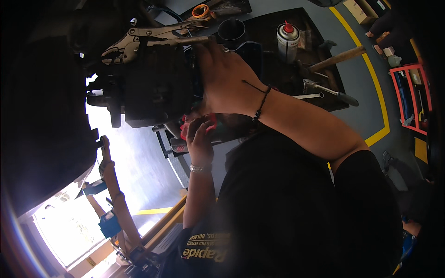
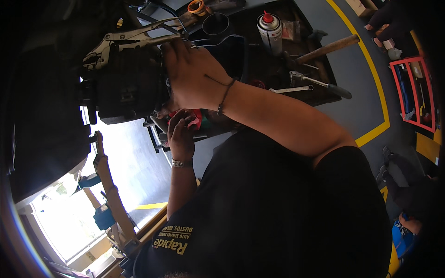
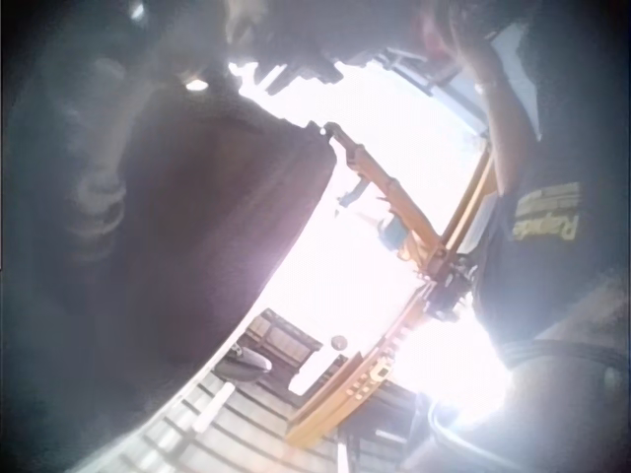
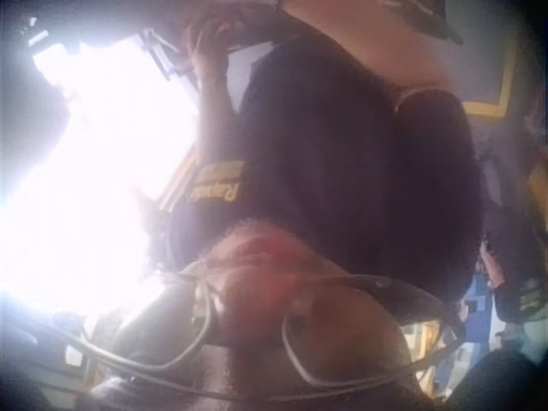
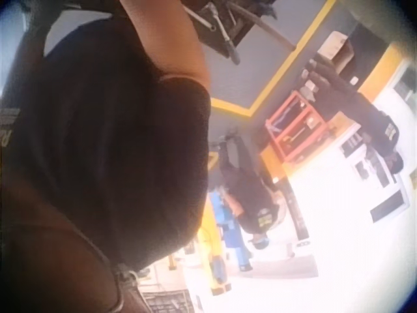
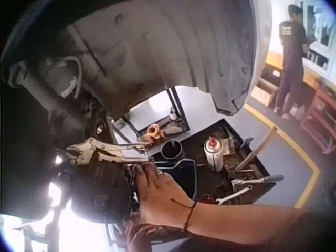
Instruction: The person removes a bolt from the brake caliper, cleans the caliper with a spray and cloth, and reassembles the brake components. The person handles the caliper, bolts, and cleaning materials throughout the task.
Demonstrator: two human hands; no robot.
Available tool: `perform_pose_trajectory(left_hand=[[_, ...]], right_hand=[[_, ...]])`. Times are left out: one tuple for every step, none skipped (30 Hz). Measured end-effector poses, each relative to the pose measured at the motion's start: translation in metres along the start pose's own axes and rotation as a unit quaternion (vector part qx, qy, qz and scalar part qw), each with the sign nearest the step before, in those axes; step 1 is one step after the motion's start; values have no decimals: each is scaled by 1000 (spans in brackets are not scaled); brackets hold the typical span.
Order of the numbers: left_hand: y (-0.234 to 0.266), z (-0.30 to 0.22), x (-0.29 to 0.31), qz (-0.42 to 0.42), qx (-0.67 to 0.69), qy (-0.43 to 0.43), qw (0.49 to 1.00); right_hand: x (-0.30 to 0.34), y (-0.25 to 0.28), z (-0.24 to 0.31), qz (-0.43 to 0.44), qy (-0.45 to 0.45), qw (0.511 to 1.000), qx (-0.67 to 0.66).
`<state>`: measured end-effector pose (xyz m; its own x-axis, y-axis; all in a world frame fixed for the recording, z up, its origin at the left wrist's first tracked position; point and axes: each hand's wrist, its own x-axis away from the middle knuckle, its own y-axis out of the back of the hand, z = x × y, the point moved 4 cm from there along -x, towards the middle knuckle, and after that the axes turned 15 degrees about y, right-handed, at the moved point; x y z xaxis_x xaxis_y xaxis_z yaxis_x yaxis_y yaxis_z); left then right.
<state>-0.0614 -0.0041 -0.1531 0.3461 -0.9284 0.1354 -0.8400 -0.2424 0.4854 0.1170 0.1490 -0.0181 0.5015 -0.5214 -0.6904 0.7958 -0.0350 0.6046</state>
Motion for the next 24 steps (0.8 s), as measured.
perform_pose_trajectory(left_hand=[[5, -1, 1, 0, 3, 4, 1000], [10, -1, 3, 10, 44, 30, 999], [12, 0, 1, 25, 71, 47, 996], [14, 0, 0, 38, 97, 65, 992], [15, 1, -2, 56, 111, 76, 989], [15, 0, -5, 57, 59, 59, 995], [16, -1, -7, 80, 62, 40, 994], [16, -4, -10, 84, -1, -7, 996], [16, -7, -10, 84, -78, -63, 991], [18, -2, -15, 100, 1, 11, 995], [19, 2, -17, 109, 65, 78, 989], [19, 5, -18, 117, 127, 132, 976], [19, 3, -16, 115, 93, 126, 981], [18, 0, -14, 113, 57, 108, 986], [18, -5, -11, 105, 12, 90, 990], [19, -13, -5, 87, 13, 47, 995], [23, -24, 0, 36, -39, -10, 999], [28, -38, 8, -17, -100, -83, 991], [38, -57, 17, -54, -168, -188, 966], [49, -76, 26, -82, -161, -263, 948], [64, -93, 29, -121, -116, -285, 944], [78, -112, 30, -180, -114, -345, 914], [94, -131, 29, -234, -105, -407, 877], [108, -150, 21, -238, -143, -456, 846]], right_hand=[[2, -2, 2, -16, 4, 1000, 1], [4, -4, 3, -25, -1, 1000, 2], [7, -7, 2, -36, -8, 999, 4], [8, -10, 1, -44, 7, 999, 3], [8, -14, 0, -52, 21, 998, 2], [8, -18, -1, -50, 31, 998, 2], [10, -19, -1, -85, 41, 996, -3], [11, -21, -1, -109, 47, 993, -10], [13, -22, 0, -135, 48, 990, -21], [14, -24, 0, -139, 47, 989, -27], [15, -25, 1, -144, 42, 988, -38], [15, -25, 1, -152, 42, 986, -52], [16, -26, 2, -144, 33, 988, -52], [16, -25, 2, -138, 28, 988, -56], [16, -24, 2, -132, 24, 989, -62], [17, -23, 3, -117, 16, 991, -65], [17, -22, 3, -103, 11, 992, -69], [17, -21, 4, -93, 2, 993, -71], [17, -19, 5, -88, -3, 994, -61], [17, -17, 7, -85, -9, 995, -48], [17, -16, 9, -83, -14, 996, -35], [16, -18, 9, -51, -39, 996, -56], [16, -16, 10, -58, -47, 996, -56], [15, -14, 11, -61, -51, 995, -56]])
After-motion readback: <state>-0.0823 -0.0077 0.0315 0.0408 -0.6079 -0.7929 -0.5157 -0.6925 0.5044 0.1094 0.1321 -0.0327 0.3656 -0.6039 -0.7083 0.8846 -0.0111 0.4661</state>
